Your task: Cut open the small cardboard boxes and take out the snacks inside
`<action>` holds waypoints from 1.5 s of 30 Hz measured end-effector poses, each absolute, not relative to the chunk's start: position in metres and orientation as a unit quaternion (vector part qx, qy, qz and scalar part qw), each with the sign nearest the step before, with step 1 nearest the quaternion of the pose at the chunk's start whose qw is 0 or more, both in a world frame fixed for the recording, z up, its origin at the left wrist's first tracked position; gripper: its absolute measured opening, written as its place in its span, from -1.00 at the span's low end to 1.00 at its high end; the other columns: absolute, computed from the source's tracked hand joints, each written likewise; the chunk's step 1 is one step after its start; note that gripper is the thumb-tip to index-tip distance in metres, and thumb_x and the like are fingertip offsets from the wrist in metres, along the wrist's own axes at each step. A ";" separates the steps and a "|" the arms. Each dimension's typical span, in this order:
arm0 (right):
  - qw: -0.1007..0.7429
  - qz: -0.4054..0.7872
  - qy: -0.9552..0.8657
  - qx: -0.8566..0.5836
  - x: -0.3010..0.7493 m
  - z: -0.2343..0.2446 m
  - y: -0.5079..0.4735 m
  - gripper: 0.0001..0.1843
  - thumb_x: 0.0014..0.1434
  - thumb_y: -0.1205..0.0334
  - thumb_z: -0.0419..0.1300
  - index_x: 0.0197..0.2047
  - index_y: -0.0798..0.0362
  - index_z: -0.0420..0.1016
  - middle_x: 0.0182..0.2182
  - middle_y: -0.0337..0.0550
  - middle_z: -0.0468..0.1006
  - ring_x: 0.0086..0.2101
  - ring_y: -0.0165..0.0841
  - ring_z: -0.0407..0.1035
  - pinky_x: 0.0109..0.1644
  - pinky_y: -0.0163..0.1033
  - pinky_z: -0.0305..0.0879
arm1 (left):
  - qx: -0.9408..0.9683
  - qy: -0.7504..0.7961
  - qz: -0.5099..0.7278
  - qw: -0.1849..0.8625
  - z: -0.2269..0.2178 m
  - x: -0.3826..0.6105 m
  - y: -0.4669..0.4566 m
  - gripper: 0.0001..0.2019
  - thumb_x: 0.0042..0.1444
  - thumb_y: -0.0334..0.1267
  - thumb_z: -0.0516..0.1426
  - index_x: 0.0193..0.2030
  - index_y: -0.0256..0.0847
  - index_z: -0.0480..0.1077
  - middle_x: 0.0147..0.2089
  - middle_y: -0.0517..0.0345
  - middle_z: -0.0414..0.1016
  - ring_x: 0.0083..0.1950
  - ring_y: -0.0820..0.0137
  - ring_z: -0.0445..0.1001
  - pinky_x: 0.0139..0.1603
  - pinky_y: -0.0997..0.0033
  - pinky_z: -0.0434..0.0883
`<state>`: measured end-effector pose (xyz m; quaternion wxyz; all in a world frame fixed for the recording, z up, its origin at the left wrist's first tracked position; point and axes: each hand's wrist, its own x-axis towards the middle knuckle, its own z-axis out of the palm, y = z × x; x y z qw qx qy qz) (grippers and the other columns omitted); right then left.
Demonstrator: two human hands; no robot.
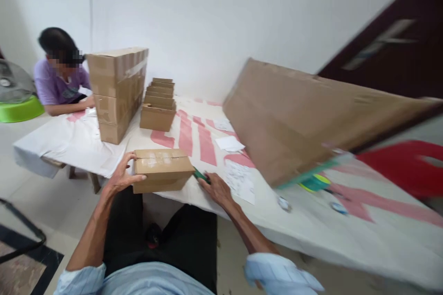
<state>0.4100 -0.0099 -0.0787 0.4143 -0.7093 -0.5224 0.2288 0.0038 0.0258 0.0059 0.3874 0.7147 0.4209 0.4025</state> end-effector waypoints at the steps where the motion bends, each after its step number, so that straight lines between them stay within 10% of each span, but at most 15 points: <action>1: 0.453 0.251 -0.497 -0.696 0.414 -0.074 -0.010 -0.69 0.05 -0.04 0.37 -0.27 0.01 0.55 -0.19 0.02 0.63 -0.10 -0.08 0.48 -0.01 -0.08 0.35 | 0.712 0.425 0.407 0.383 0.005 0.004 0.028 -0.40 -0.07 0.02 0.43 0.07 -0.05 0.35 0.42 -0.07 0.33 0.42 -0.06 0.35 0.30 -0.07 0.35; 7: 0.582 0.336 -0.383 -0.634 0.448 -0.067 -0.015 -0.37 -0.03 -0.42 0.30 -0.26 0.03 0.53 -0.33 -0.05 0.61 -0.30 -0.21 0.49 -0.24 -0.12 0.43 | 0.711 0.418 0.411 0.388 0.004 0.006 0.044 -0.38 -0.07 0.03 0.42 0.08 -0.07 0.33 0.48 -0.10 0.27 0.44 -0.08 0.34 0.33 -0.15 0.38; 16: 0.669 0.465 -0.324 -0.480 0.442 -0.044 -0.043 -0.42 -0.17 -0.24 0.56 -0.37 0.02 0.48 -0.41 -0.19 0.57 -0.40 -0.37 0.43 -0.34 -0.25 0.41 | 0.715 0.422 0.430 0.353 0.009 0.006 0.044 -0.32 -0.11 0.09 0.44 0.10 -0.09 0.34 0.50 -0.19 0.25 0.47 -0.17 0.33 0.29 -0.21 0.45; 26: 0.636 0.511 -0.418 -0.399 0.381 0.003 -0.074 -0.62 0.11 -0.11 0.50 -0.26 0.01 0.62 -0.35 -0.18 0.57 -0.37 -0.35 0.40 -0.23 -0.18 0.40 | 0.742 0.348 0.572 -0.034 0.046 0.067 -0.022 -0.68 0.15 -0.31 0.36 0.02 -0.18 0.44 0.05 -0.12 0.55 0.11 0.10 0.56 0.07 0.06 0.55; 36: 0.579 0.387 -0.611 -0.376 0.329 0.037 -0.101 -0.76 0.31 -0.01 0.35 -0.23 -0.02 0.58 -0.27 -0.17 0.56 -0.23 -0.31 0.45 -0.10 -0.17 0.41 | 0.613 0.326 0.436 0.573 0.029 0.140 -0.059 -0.66 0.12 0.01 0.38 -0.15 -0.24 0.61 -0.28 0.04 0.66 -0.32 0.34 0.60 -0.33 0.42 0.52; 45: 0.543 0.188 -0.706 -0.414 0.323 0.046 -0.115 -0.98 0.33 0.26 0.29 -0.16 -0.05 0.55 -0.23 -0.13 0.58 -0.21 -0.28 0.48 -0.12 -0.15 0.45 | 0.508 0.301 0.416 0.691 0.027 0.146 -0.052 -0.55 0.00 0.09 0.46 -0.20 -0.29 0.68 -0.35 0.02 0.69 -0.38 0.37 0.62 -0.29 0.42 0.59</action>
